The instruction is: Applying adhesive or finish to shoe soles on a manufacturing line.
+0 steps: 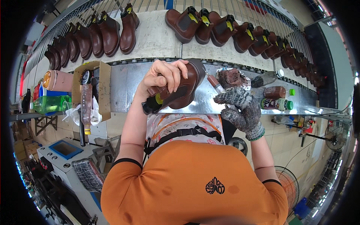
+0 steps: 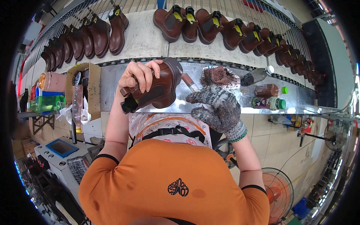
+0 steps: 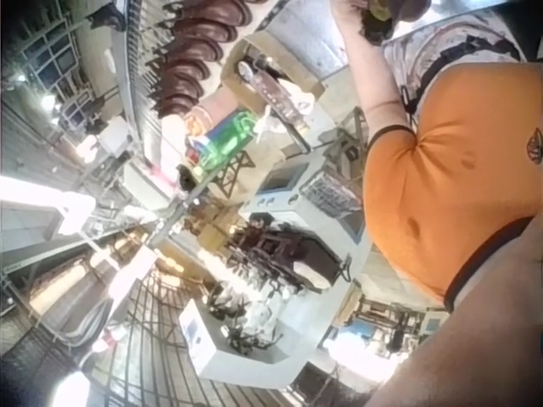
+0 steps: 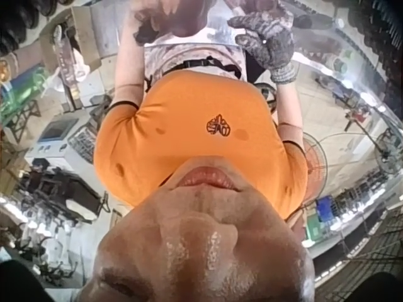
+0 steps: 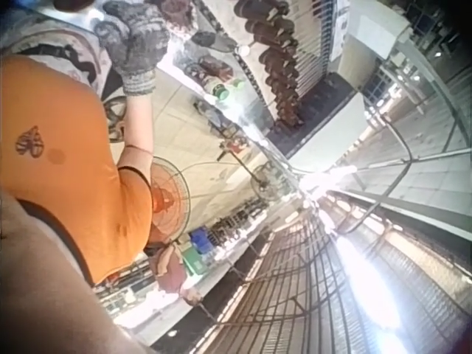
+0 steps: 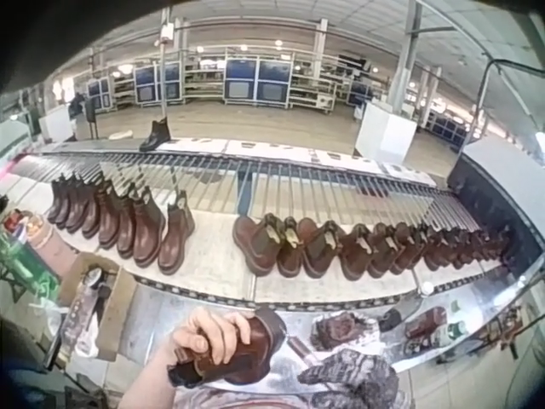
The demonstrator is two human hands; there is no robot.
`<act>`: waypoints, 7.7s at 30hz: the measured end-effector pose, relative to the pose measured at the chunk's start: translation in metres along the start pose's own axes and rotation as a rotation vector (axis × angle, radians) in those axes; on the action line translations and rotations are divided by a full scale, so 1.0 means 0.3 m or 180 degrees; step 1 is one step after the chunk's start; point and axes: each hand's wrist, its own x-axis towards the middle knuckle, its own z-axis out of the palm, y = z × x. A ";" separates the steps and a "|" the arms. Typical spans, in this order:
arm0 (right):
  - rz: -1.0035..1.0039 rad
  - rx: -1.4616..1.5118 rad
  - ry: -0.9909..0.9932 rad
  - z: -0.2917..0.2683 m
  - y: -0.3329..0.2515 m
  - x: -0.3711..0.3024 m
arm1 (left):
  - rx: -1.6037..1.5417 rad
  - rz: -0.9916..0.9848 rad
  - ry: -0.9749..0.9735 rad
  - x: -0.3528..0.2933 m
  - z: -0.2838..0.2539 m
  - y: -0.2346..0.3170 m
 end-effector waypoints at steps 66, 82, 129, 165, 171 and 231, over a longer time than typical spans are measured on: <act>0.1724 0.3240 0.0445 0.600 0.392 -0.049 | 0.0305 -0.0338 0.3549 -0.136 -0.441 -0.258; 0.2476 0.4046 0.1325 0.500 0.368 -0.064 | 0.4227 -0.1484 0.2654 -0.254 -0.332 -0.129; 0.0689 0.0758 -0.0430 0.292 0.151 -0.170 | -0.0457 -0.2924 0.3381 -0.245 0.375 -0.057; 0.2584 0.2706 0.1793 0.569 0.474 -0.277 | 0.0664 -0.2135 0.3805 0.172 -0.511 -0.272; 0.2421 0.1977 0.1991 0.584 0.456 -0.253 | 0.3406 -0.3217 0.2982 0.240 -0.592 -0.345; 0.2029 0.2575 0.1799 0.450 0.290 -0.288 | -0.0295 -0.0498 0.1482 -0.060 -0.129 -0.099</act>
